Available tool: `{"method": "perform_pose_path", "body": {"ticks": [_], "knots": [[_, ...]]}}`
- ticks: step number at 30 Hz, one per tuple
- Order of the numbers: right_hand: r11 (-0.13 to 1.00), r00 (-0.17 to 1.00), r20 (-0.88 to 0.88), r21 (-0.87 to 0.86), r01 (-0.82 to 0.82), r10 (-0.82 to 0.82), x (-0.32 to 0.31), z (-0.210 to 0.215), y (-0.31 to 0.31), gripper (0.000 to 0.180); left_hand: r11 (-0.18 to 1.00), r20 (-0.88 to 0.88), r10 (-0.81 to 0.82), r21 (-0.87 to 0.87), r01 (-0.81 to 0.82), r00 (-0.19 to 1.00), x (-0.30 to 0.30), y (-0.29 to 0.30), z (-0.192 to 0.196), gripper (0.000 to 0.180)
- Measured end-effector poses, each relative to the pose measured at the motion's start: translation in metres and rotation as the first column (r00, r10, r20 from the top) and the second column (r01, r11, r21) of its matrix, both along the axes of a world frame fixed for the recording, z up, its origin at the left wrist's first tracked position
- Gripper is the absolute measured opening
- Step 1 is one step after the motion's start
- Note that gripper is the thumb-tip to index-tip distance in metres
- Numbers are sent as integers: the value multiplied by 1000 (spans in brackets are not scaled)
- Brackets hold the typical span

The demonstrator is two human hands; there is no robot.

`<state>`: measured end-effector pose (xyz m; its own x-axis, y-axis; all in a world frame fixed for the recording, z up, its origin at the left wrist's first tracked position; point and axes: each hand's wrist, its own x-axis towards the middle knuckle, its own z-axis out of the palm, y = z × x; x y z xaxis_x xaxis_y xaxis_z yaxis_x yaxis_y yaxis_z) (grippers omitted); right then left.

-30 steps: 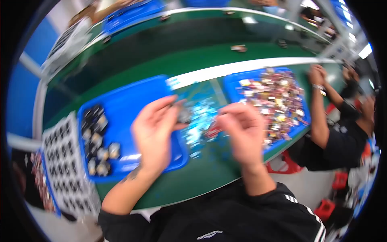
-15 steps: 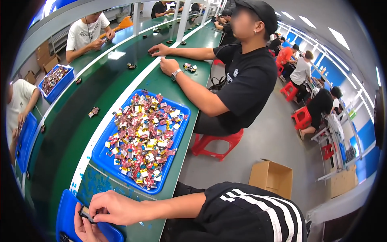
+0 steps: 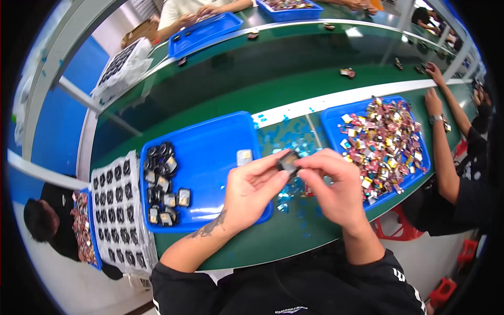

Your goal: Assembling small electronic components at a factory workbench.

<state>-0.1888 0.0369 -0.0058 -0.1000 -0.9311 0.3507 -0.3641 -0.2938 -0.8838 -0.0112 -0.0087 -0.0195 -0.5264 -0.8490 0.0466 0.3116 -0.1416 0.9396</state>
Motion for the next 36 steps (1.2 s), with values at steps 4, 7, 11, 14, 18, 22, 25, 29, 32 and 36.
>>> {"method": "perform_pose_path", "body": {"ticks": [4,7,11,14,18,22,25,29,32,36], "knots": [[998,1000,12,-70,6,-5,15,2,-8,20,1000,8,-1,-30,1,1000,9,-2,0,43],[995,990,-120,-67,69,-77,20,12,-8,19,999,13,-14,-35,15,1000,8,-3,0,44],[996,986,-143,-6,83,-83,20,11,-7,15,997,-20,-44,-57,42,999,8,-5,-5,44],[997,989,-129,6,73,-72,20,12,-8,15,996,-21,-63,-66,61,998,9,-5,-6,44],[996,991,-100,-9,87,-87,19,7,-8,15,997,-11,-34,-72,33,999,5,-2,-5,43],[996,993,-78,-22,86,-87,19,4,-9,13,996,1,-44,-82,43,999,5,-1,-7,43],[996,994,-64,-33,86,-88,19,1,-11,12,997,3,-45,-62,45,999,4,1,-7,42],[996,997,-35,56,72,-71,17,2,-12,10,999,22,-33,-43,34,999,2,2,-7,42],[998,999,-21,48,36,-35,15,3,-13,13,997,21,-61,-41,62,998,4,2,-6,41],[999,993,-115,-46,13,-18,13,0,-18,17,996,-5,-90,-25,90,996,6,-2,-13,40]]}}
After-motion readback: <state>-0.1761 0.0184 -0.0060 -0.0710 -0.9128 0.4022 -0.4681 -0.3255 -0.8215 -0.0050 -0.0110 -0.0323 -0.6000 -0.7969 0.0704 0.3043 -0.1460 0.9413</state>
